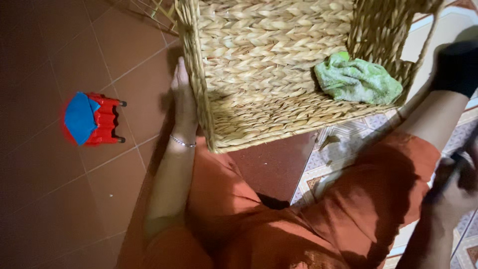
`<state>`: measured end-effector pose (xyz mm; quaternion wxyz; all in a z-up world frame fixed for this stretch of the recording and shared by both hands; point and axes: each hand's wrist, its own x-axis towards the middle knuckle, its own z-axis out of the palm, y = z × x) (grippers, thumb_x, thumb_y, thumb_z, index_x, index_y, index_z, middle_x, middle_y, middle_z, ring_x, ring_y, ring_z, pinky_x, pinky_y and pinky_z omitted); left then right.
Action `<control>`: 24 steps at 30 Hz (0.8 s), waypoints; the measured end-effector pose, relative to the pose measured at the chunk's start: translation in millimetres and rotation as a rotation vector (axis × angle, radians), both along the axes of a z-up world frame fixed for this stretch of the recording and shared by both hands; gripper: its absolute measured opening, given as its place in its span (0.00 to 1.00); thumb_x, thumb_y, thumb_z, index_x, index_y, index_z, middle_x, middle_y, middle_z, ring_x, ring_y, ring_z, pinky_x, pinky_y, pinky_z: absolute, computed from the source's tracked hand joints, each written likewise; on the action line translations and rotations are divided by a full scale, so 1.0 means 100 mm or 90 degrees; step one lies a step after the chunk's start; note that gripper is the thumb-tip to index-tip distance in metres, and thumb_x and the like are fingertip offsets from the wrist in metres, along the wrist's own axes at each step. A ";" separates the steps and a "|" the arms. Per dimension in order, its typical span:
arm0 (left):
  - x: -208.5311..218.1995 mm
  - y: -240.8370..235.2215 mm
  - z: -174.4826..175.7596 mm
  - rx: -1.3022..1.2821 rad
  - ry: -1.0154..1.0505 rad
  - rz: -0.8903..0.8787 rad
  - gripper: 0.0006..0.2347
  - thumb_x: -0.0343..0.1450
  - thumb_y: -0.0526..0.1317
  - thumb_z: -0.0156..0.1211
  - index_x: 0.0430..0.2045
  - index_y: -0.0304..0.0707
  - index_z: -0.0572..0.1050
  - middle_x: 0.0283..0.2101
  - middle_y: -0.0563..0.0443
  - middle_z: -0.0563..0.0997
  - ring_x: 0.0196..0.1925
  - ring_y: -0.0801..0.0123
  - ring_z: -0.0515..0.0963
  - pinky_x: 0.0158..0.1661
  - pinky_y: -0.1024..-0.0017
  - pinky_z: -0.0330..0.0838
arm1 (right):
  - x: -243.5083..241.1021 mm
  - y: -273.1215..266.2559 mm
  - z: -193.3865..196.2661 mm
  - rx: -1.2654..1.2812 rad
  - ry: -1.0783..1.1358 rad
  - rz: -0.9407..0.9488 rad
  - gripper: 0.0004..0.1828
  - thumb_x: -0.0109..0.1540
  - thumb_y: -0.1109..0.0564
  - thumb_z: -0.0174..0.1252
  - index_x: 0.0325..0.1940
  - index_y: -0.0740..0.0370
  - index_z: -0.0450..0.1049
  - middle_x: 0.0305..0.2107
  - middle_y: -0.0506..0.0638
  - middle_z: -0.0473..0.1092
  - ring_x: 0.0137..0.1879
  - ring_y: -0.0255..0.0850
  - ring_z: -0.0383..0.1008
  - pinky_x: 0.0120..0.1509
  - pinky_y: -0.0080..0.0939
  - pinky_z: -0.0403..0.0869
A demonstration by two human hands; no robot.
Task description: The person wipes the exterior and interior surfaces of a woven basket using a green cloth. They rotate the basket to access different sides and trim loose fibers with scissors.
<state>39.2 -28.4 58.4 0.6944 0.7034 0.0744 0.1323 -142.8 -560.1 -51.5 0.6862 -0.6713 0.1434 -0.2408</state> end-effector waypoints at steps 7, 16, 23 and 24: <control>0.18 0.06 -0.29 0.044 -0.039 0.023 0.23 0.81 0.51 0.42 0.56 0.26 0.73 0.56 0.44 0.79 0.57 0.65 0.76 0.61 0.69 0.68 | -0.64 -0.87 -0.79 -0.268 0.077 -0.191 0.15 0.68 0.71 0.55 0.60 0.74 0.72 0.45 0.51 0.75 0.48 0.35 0.76 0.56 0.36 0.76; 0.38 0.00 -0.53 -0.004 -0.022 0.042 0.22 0.79 0.52 0.47 0.57 0.31 0.74 0.58 0.50 0.78 0.59 0.69 0.75 0.61 0.70 0.66 | -1.32 -0.66 -1.18 -0.767 0.528 -0.313 0.21 0.64 0.39 0.65 0.52 0.53 0.77 0.29 0.57 0.76 0.35 0.59 0.77 0.39 0.61 0.72; 0.45 -0.28 -0.49 -0.003 -0.014 0.076 0.24 0.77 0.55 0.50 0.55 0.31 0.76 0.55 0.45 0.81 0.58 0.65 0.77 0.60 0.68 0.68 | -1.04 -0.73 -0.88 -0.811 0.620 -0.283 0.23 0.55 0.35 0.67 0.51 0.40 0.83 0.28 0.60 0.75 0.38 0.61 0.77 0.40 0.61 0.75; 0.48 -0.31 -0.48 0.002 -0.023 0.075 0.24 0.77 0.55 0.51 0.54 0.30 0.76 0.55 0.44 0.81 0.57 0.64 0.77 0.60 0.68 0.68 | -0.98 -0.75 -0.80 -0.827 0.607 -0.251 0.25 0.51 0.34 0.69 0.50 0.38 0.83 0.29 0.61 0.75 0.40 0.61 0.77 0.42 0.61 0.76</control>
